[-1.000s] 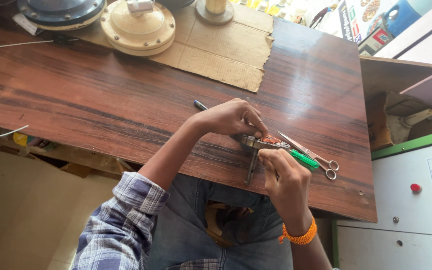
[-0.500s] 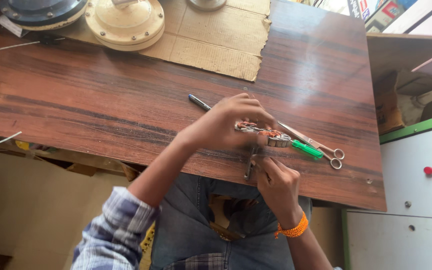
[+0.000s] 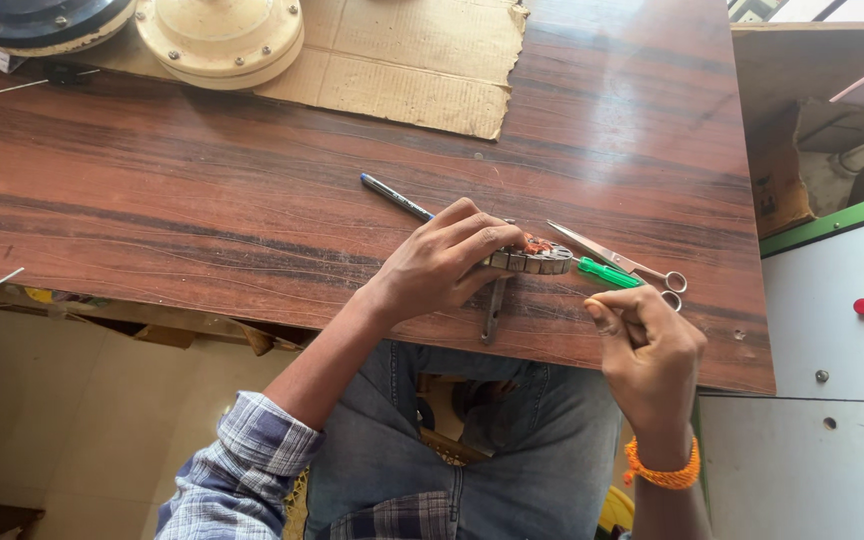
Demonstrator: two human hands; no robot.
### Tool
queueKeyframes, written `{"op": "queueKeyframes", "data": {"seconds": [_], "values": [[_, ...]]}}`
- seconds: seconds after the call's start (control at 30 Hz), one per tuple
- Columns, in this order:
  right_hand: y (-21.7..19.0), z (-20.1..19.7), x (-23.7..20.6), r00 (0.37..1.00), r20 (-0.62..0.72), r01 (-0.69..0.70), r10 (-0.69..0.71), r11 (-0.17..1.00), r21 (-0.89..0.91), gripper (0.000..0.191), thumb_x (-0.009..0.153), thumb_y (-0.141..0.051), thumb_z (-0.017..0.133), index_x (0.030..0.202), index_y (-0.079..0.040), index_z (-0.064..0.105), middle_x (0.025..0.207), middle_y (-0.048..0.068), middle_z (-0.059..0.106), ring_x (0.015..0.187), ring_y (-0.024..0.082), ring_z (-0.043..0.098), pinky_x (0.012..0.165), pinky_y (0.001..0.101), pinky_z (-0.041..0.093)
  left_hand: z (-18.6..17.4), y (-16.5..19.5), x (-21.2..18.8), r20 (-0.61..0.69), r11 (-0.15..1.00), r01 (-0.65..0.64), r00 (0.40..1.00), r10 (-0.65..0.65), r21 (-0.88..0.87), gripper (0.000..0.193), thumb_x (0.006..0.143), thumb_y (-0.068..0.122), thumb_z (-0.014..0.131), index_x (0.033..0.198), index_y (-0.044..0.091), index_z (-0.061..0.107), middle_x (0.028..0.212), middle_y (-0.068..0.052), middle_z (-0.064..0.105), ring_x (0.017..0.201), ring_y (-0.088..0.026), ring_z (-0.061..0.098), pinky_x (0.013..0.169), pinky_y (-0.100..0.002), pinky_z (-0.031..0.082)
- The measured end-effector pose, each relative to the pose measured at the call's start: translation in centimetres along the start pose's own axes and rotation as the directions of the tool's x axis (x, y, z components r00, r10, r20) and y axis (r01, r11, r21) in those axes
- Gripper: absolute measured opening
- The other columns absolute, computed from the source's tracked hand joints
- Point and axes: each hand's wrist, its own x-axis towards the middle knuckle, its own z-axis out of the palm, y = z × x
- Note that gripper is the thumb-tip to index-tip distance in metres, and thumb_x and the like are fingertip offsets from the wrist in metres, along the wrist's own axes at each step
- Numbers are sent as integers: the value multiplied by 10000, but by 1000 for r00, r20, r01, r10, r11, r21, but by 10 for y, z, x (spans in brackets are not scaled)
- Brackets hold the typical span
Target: The person winds thin copper wire around a circular metal stator core, inserting the wire into slots and rotating the core to continue winding. The person uses both hands to guide the wire and occasionally adjusts the core's position on the table.
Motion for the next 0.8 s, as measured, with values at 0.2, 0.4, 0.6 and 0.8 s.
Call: {"op": "queueKeyframes", "data": {"seconds": [0.2, 0.4, 0.6, 0.8], "values": [[-26, -6, 23, 990, 91, 95, -104, 991, 90, 50, 946, -14, 755, 932, -14, 707, 612, -18, 610, 502, 12, 443, 456, 243, 313, 3, 3, 4, -54, 998, -11, 998, 15, 69, 505, 844, 202, 841, 1279, 83, 615, 1128, -58, 686, 1027, -251, 644, 911, -402, 563], [-26, 4, 54, 974, 121, 183, -193, 979, 94, 65, 974, -24, 736, 933, -33, 686, 681, -17, 661, 537, 5, 539, 459, 234, 375, 3, 5, 3, -53, 998, 7, 999, -3, 59, 493, 851, 213, 837, 1278, 100, 620, 1115, -26, 692, 1021, -219, 645, 908, -384, 570], [-10, 28, 89, 924, 131, 364, -359, 931, -18, 109, 968, -90, 796, 937, -25, 713, 637, 10, 625, 526, 60, 514, 482, 273, 376, -4, 11, 17, -44, 969, 221, 973, -227, -113, 361, 943, 455, 733, 1057, 113, 742, 971, -30, 774, 958, -186, 690, 845, -365, 553], [-5, 40, 96, 929, 125, 350, -347, 937, -3, 156, 941, -139, 827, 926, -31, 717, 684, 7, 658, 576, 32, 587, 498, 244, 428, -9, -3, 64, 318, 745, 648, 749, -582, -161, 437, 767, 392, 730, 1076, 87, 775, 764, -104, 784, 671, -177, 740, 651, -358, 568]]}}
